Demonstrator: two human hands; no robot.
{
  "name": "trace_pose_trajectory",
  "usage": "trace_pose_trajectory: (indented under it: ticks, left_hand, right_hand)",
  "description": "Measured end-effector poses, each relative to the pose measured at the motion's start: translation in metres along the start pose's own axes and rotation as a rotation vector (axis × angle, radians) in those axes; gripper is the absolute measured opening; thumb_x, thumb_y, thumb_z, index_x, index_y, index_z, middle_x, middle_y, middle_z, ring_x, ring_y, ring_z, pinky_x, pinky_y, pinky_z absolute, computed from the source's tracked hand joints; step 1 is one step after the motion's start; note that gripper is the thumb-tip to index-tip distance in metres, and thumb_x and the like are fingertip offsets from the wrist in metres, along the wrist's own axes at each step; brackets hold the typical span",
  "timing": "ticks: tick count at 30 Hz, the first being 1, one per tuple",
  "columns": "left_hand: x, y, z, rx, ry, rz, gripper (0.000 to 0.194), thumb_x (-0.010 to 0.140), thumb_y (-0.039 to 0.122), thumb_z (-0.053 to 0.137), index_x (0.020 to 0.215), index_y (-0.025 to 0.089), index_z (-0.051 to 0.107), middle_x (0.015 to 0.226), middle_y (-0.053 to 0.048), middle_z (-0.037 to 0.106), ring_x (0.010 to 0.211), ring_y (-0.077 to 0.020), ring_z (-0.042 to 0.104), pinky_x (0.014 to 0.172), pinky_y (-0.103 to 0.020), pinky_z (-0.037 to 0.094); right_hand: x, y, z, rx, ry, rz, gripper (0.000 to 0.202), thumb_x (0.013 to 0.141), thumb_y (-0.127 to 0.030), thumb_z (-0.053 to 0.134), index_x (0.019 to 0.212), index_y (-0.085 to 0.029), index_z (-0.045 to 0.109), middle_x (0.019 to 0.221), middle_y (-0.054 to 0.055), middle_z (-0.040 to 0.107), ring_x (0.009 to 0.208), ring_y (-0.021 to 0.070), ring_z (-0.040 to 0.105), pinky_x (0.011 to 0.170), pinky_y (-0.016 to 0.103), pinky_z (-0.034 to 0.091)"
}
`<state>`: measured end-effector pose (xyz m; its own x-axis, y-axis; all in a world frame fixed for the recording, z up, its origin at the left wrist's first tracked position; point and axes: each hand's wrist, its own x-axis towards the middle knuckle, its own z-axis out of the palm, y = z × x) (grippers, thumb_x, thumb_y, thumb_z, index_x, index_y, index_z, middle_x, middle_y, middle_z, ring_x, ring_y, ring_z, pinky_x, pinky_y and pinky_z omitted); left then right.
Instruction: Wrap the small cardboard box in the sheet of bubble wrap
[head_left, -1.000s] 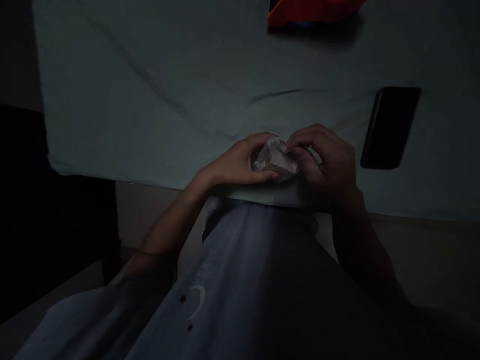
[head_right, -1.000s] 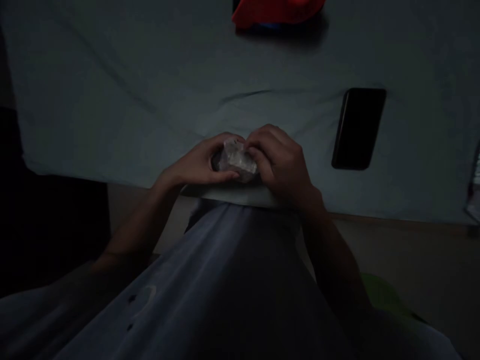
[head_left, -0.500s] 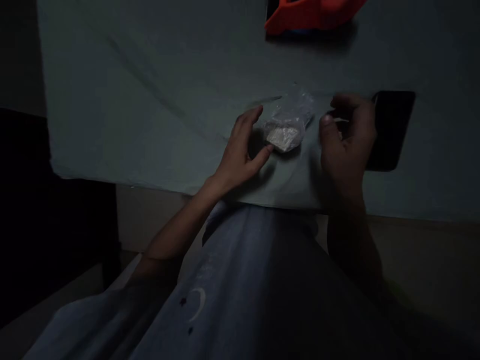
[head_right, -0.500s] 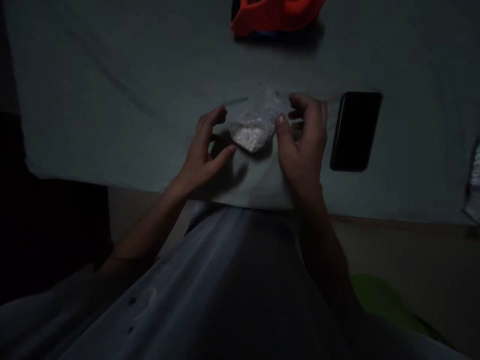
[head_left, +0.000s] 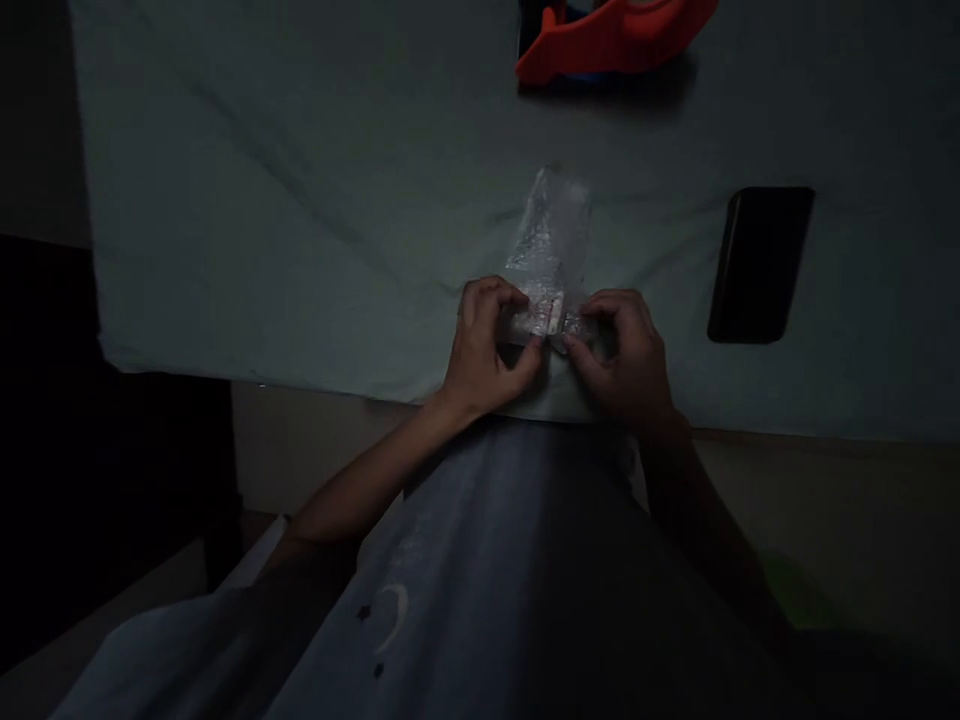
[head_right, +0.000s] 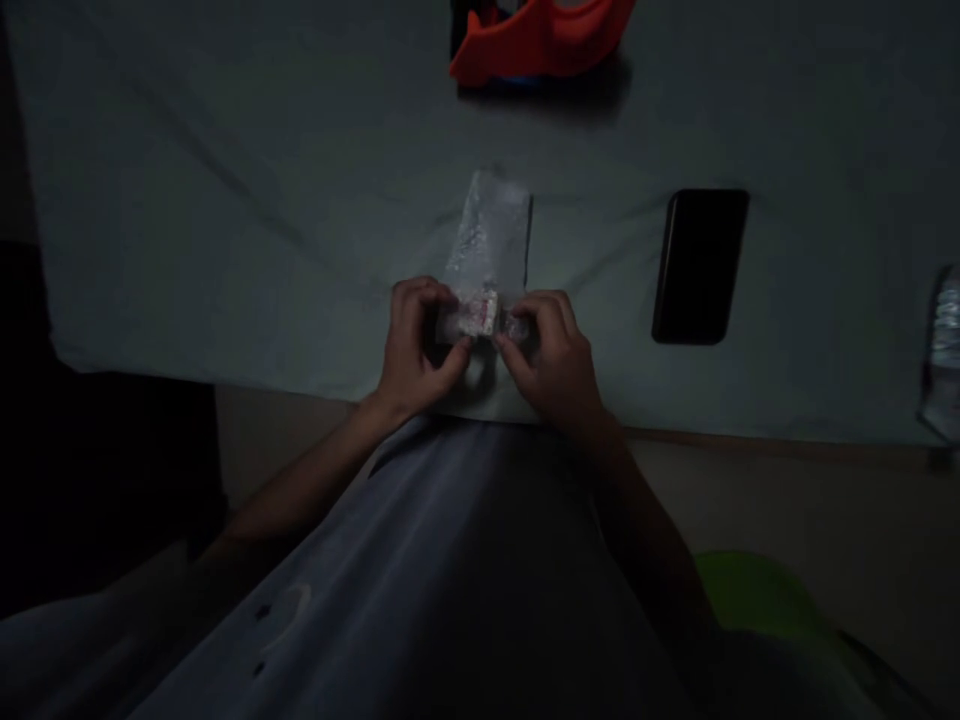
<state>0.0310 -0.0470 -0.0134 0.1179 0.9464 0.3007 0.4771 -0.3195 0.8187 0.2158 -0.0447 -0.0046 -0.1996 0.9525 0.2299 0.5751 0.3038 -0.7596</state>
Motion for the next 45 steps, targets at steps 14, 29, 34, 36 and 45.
trace_pose_trajectory:
  ticks: [14,29,34,36,45]
  left_hand:
    - [0.013,-0.029,-0.021,0.166,-0.038,-0.040,0.041,0.097,0.040,0.040,0.137,0.032,0.041,0.144,-0.008,0.040,0.137,-0.0302,0.036,0.112,-0.051,0.035]
    - [0.006,-0.058,-0.032,0.273,-0.011,-0.106,0.038,0.087,0.058,0.057,0.110,0.028,0.056,0.150,-0.005,0.036,0.149,-0.0332,0.009,0.119,-0.064,0.016]
    - [0.010,-0.047,-0.040,0.290,-0.056,-0.066,0.029,0.091,0.055,0.055,0.105,0.030,0.053,0.153,0.004,0.034,0.152,-0.0273,0.001,0.120,-0.064,0.015]
    - [0.010,-0.045,-0.045,0.250,-0.079,-0.032,0.025,0.093,0.052,0.050,0.103,0.028,0.053,0.146,0.001,0.045,0.151,-0.0271,0.011,0.119,-0.063,0.019]
    - [0.004,-0.023,-0.051,-0.013,-0.188,0.001,0.033,0.094,0.040,0.043,0.123,0.025,0.051,0.106,-0.005,0.071,0.111,-0.0224,0.065,0.112,-0.051,0.037]
  right_hand:
    - [0.003,0.021,0.001,-0.122,0.064,0.169,0.051,0.075,-0.004,0.046,0.118,-0.023,0.067,0.113,0.010,0.058,0.106,0.0246,0.061,0.095,0.046,0.052]
    - [0.001,0.028,-0.008,-0.132,0.062,0.247,0.021,0.084,-0.042,0.066,0.088,-0.022,0.066,0.122,0.013,0.054,0.101,0.0258,0.062,0.087,0.048,0.055]
    - [-0.004,0.028,-0.007,-0.082,0.098,0.107,0.009,0.083,-0.032,0.066,0.085,-0.024,0.063,0.132,0.010,0.051,0.128,0.0322,0.049,0.106,0.058,0.043]
    - [-0.006,0.026,-0.010,-0.081,0.122,0.062,0.005,0.083,-0.029,0.063,0.085,-0.024,0.062,0.133,0.009,0.052,0.129,0.0323,0.049,0.106,0.060,0.042]
    - [-0.017,0.016,-0.029,0.048,-0.037,-0.237,0.010,0.077,-0.021,0.064,0.082,-0.027,0.058,0.096,0.002,0.073,0.110,0.0287,0.065,0.095,0.055,0.049]
